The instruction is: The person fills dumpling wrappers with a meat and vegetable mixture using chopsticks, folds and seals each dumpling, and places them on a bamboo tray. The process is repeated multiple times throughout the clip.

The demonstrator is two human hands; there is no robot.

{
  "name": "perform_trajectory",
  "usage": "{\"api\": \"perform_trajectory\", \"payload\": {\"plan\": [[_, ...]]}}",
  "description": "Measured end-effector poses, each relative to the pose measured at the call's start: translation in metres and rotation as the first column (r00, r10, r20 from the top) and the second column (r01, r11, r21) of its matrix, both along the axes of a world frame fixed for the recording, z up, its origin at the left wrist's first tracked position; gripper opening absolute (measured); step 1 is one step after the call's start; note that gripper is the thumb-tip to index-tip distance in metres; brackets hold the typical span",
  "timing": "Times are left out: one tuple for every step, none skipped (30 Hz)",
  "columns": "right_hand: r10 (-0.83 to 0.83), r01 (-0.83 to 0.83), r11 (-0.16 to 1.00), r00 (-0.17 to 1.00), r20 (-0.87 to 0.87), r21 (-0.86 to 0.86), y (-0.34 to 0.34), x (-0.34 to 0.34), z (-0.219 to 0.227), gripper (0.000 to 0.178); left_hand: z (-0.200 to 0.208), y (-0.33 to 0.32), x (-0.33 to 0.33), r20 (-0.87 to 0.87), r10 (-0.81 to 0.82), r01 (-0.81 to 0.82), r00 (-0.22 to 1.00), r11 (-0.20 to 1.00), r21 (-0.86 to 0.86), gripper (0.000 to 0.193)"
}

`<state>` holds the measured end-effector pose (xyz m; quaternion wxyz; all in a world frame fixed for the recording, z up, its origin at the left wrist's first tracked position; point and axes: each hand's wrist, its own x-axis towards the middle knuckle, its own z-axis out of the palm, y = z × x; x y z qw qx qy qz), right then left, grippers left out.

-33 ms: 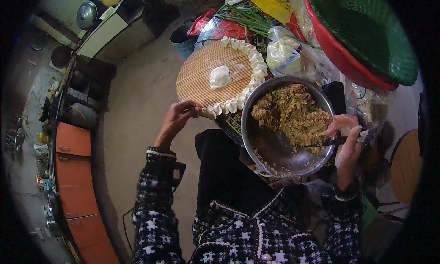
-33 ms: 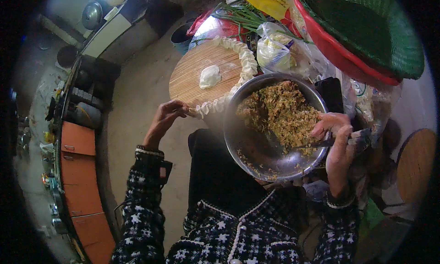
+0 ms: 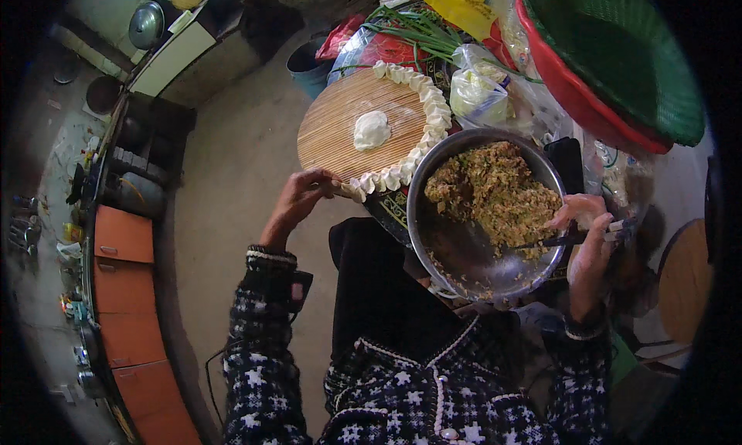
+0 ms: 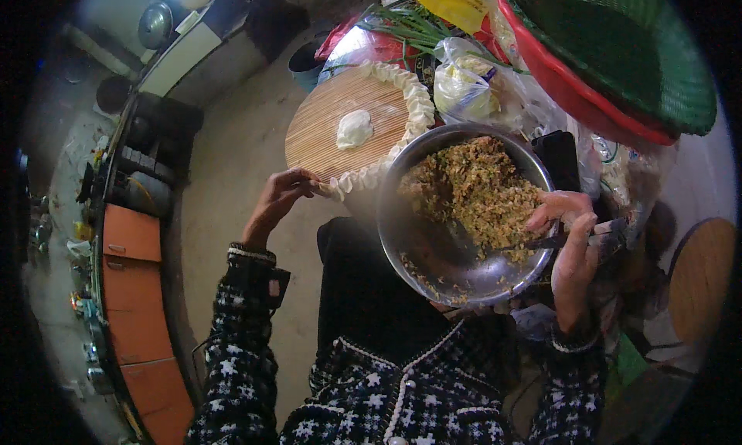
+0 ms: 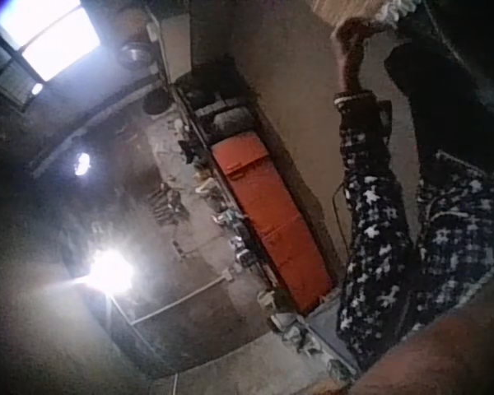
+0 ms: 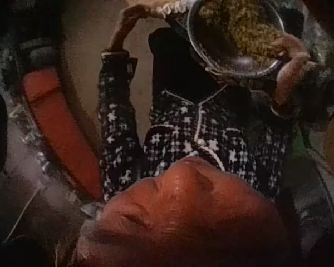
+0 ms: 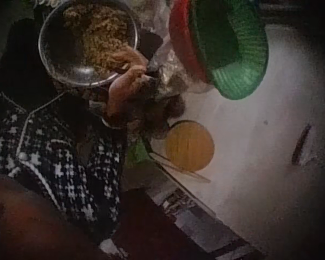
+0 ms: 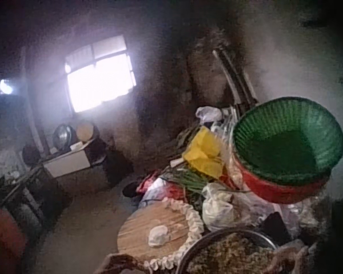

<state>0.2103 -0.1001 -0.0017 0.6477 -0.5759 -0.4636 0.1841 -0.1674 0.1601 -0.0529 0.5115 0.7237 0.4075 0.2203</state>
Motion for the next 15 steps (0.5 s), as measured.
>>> {"api": "perform_trajectory", "payload": {"plan": [[-0.002,0.003,1.0,0.998,0.056,-0.017,-0.001,0.002,0.002,0.06,0.0,0.006,-0.002,-0.081,-0.034,0.034,0.996,0.999,0.009,0.013],[-0.004,0.007,0.999,0.997,0.078,-0.032,-0.002,0.003,0.002,0.061,-0.001,0.011,-0.004,-0.15,-0.074,0.078,0.986,0.997,0.024,0.014],[-0.007,0.012,0.999,0.995,0.101,-0.047,-0.003,0.005,0.003,0.061,0.0,0.015,-0.005,-0.146,-0.087,0.09,0.985,0.996,0.014,0.013],[-0.026,0.034,0.997,0.992,0.126,-0.064,-0.003,0.007,0.003,0.061,0.002,0.019,-0.007,-0.131,-0.107,0.109,0.986,0.994,0.014,0.013],[-0.004,0.009,0.998,0.996,0.085,-0.055,-0.003,0.008,0.003,0.061,0.003,0.023,-0.008,-0.117,-0.125,0.128,0.985,0.992,0.015,0.013],[0.002,0.0,0.999,0.999,0.046,-0.049,-0.003,0.01,0.003,0.061,0.004,0.025,-0.009,-0.098,-0.15,0.15,0.984,0.989,-0.004,0.012],[0.01,-0.01,0.999,1.0,0.005,-0.043,-0.004,0.01,0.003,0.061,0.004,0.027,-0.009,-0.08,-0.173,0.172,0.982,0.985,-0.024,0.012],[0.013,-0.014,0.998,1.0,-0.007,-0.064,-0.004,0.011,0.003,0.061,0.004,0.028,-0.009,-0.061,-0.196,0.193,0.979,0.98,-0.043,0.012],[0.016,-0.018,0.996,1.0,-0.018,-0.086,-0.004,0.011,0.003,0.06,0.004,0.028,-0.009,-0.092,-0.187,0.183,0.978,0.982,-0.045,0.012],[0.014,-0.016,0.997,1.0,-0.025,-0.076,-0.005,0.011,0.003,0.06,0.003,0.027,-0.007,-0.123,-0.178,0.174,0.976,0.984,-0.046,0.012],[0.002,-0.008,0.994,0.999,-0.052,-0.105,-0.005,0.01,0.003,0.059,0.002,0.027,-0.006,-0.147,-0.176,0.173,0.973,0.984,-0.032,0.013],[-0.016,0.008,0.995,0.997,-0.075,-0.104,-0.005,0.009,0.003,0.058,0.0,0.025,-0.004,-0.102,-0.141,0.135,0.985,0.988,-0.07,0.014],[-0.043,0.033,0.994,0.994,-0.097,-0.102,-0.005,0.008,0.003,0.058,-0.001,0.022,-0.001,-0.051,-0.113,0.108,0.992,0.99,-0.094,0.014],[-0.039,0.027,0.994,0.993,-0.113,-0.108,-0.005,0.008,0.003,0.057,-0.003,0.02,0.001,-0.036,-0.066,0.061,0.997,0.99,-0.128,0.015],[-0.044,0.03,0.993,0.991,-0.13,-0.113,-0.005,0.007,0.003,0.056,-0.004,0.017,0.005,0.019,-0.055,0.057,0.998,0.989,-0.139,0.016]]}}
